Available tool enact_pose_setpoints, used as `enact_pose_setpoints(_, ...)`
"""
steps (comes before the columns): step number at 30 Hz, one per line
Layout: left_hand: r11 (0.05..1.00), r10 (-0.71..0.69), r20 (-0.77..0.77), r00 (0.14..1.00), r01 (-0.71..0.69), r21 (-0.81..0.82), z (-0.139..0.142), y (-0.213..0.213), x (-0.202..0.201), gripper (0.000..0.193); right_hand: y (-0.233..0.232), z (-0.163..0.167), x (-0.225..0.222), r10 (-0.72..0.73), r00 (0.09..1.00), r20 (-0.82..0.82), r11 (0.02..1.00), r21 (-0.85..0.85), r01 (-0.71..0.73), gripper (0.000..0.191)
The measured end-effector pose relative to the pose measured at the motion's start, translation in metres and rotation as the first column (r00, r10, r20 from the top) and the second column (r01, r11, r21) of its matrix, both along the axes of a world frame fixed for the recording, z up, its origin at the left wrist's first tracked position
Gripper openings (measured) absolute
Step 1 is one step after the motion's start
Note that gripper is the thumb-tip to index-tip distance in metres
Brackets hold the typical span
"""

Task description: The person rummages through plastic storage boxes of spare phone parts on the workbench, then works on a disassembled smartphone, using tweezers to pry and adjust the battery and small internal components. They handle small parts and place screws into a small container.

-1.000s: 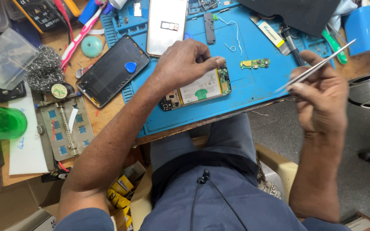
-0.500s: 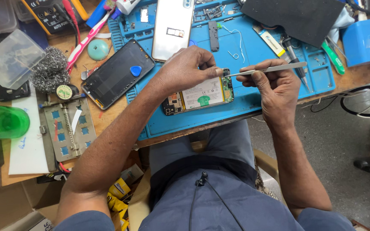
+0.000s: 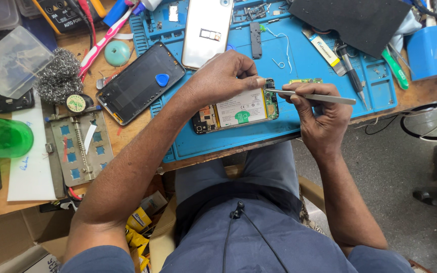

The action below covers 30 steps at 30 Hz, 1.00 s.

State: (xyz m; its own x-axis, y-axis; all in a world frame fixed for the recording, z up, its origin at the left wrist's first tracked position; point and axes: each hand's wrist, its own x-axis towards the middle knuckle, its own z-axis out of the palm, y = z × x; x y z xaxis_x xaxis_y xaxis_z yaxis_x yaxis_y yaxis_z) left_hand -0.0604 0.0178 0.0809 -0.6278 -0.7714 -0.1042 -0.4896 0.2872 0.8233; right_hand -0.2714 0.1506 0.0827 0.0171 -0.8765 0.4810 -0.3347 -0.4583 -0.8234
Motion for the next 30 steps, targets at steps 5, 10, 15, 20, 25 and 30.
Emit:
enact_pose_setpoints(5,1.0,-0.001,-0.054,0.999,0.002,0.022,-0.002,-0.001,-0.001,0.038,-0.009,0.0,-0.002,-0.109,0.937,0.331,0.966,0.259,0.021,0.009)
enact_pose_setpoints(10,1.0,-0.009,-0.093,0.996,0.011,0.016,-0.002,-0.002,-0.001,0.035,-0.021,0.001,-0.004,-0.174,0.819,0.547,0.915,0.397,-0.071,0.01)
enact_pose_setpoints(15,0.998,0.004,-0.082,0.997,0.001,0.058,-0.001,-0.002,-0.001,0.034,-0.011,0.003,0.003,-0.127,0.907,0.402,0.959,0.285,0.007,0.011)
enact_pose_setpoints(20,0.999,0.003,-0.092,0.996,0.001,0.045,0.001,-0.002,-0.001,0.034,-0.001,0.006,0.011,-0.116,0.963,0.242,0.981,0.178,0.073,0.011)
enact_pose_setpoints(25,1.0,0.006,-0.061,0.998,-0.005,0.02,0.002,-0.001,0.0,0.034,0.002,0.004,0.017,-0.081,0.984,0.159,0.996,0.059,0.073,0.014)
enact_pose_setpoints(30,0.999,0.008,-0.088,0.996,-0.004,0.052,0.002,0.0,0.0,0.035,-0.011,0.0,0.007,-0.207,0.923,0.324,0.946,0.306,0.104,0.012)
